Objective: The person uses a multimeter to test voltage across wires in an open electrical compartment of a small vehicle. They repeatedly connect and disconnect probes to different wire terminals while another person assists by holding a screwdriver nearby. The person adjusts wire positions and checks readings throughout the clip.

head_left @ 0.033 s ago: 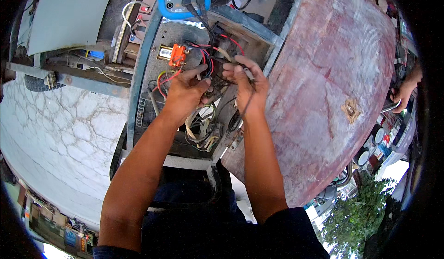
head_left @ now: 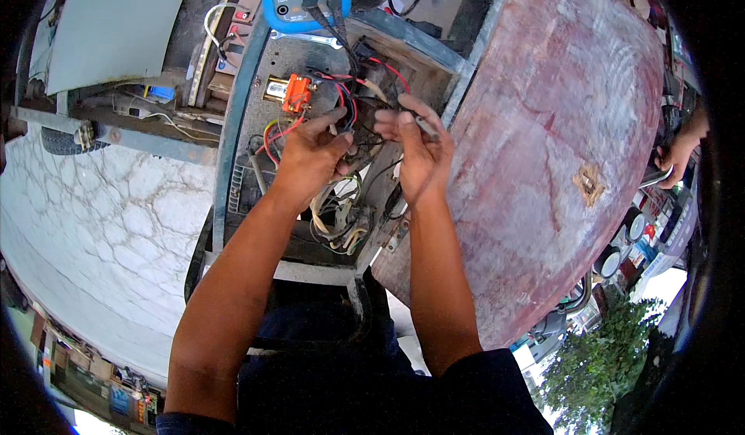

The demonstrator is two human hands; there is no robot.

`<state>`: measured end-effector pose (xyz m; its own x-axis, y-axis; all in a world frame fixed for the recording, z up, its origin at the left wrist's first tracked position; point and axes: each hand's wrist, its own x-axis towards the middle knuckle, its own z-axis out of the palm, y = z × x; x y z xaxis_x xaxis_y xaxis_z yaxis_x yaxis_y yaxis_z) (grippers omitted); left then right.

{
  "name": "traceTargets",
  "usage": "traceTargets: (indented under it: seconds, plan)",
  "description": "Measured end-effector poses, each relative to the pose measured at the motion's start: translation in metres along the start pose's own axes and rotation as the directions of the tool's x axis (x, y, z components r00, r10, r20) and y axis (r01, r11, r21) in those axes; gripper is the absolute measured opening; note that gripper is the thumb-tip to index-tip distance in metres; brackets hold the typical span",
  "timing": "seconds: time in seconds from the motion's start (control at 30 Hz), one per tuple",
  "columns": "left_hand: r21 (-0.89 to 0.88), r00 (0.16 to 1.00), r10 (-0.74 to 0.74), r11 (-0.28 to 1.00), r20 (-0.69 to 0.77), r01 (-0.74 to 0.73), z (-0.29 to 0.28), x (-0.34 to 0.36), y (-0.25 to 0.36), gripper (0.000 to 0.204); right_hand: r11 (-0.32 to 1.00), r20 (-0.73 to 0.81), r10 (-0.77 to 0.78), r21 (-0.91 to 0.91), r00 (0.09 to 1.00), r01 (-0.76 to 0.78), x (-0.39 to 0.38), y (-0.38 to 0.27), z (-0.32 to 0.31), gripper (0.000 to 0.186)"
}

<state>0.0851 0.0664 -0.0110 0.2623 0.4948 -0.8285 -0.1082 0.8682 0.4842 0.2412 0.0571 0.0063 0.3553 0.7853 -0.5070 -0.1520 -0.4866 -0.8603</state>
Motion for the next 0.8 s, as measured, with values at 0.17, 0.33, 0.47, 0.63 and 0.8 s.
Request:
traceTargets:
  seconds: [0.17,0.33,0.47,0.63,0.8]
  plan:
    - [-0.067,1.000,-0.020,0.998,0.014,0.021,-0.005,0.001,-0.007,0.031,0.990,-0.026,0.008,-0.139,1.000,-0.011,-0.031,-0.017,-0.014,0.030]
    - [-0.180,0.996,-0.092,0.979,0.018,0.093,-0.005,0.000,-0.003,0.026,1.000,-0.005,-0.003,0.026,1.000,0.003,-0.040,0.000,-0.026,0.028]
    - [-0.237,0.993,-0.111,0.965,0.031,0.115,-0.011,0.001,-0.009,0.020,0.998,-0.031,0.006,0.070,1.000,-0.004,-0.038,0.005,-0.023,0.025]
    - [-0.307,0.992,-0.108,0.943,0.071,0.125,-0.016,0.002,-0.013,0.014,0.999,0.001,0.020,0.026,1.000,-0.020,-0.036,0.004,-0.018,0.023]
    - [-0.314,0.993,-0.104,0.942,0.062,0.119,-0.017,0.001,-0.011,0.014,0.998,0.027,0.050,0.036,0.998,-0.051,-0.034,0.003,-0.011,0.023]
